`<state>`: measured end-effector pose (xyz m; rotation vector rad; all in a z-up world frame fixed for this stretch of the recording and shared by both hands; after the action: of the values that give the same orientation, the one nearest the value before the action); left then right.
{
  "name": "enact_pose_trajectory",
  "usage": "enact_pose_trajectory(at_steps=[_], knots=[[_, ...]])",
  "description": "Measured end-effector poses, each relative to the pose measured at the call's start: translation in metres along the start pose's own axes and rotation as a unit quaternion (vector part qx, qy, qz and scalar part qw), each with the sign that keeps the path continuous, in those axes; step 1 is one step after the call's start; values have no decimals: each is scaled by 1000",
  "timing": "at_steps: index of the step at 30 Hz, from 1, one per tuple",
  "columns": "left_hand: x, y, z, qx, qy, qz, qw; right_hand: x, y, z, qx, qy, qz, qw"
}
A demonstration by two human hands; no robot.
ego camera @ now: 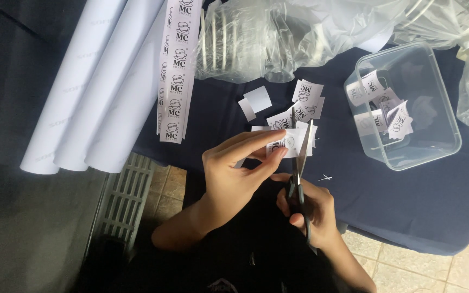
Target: Cutting individual paper labels from a long strip using scissors and placing them into a plastic container
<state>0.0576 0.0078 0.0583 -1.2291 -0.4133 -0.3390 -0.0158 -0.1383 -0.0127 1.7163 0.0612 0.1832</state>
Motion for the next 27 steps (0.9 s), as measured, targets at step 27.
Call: enact_pose_trajectory(at_steps=[27], knots=[[6,12,1,4,33,65,997,-9,-13,4,-28,-52,-49,997]])
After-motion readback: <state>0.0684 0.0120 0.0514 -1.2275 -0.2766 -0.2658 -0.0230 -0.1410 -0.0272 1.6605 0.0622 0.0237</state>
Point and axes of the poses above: each hand's wrist, its own x-axis towards the middle knuckle, its own z-axis out of the back of the hand, y = z × x, the point moved 9 cm from there along x, towards the middle knuckle, and after that the axes turned 13 degrees about x, right-handed, at the moved point
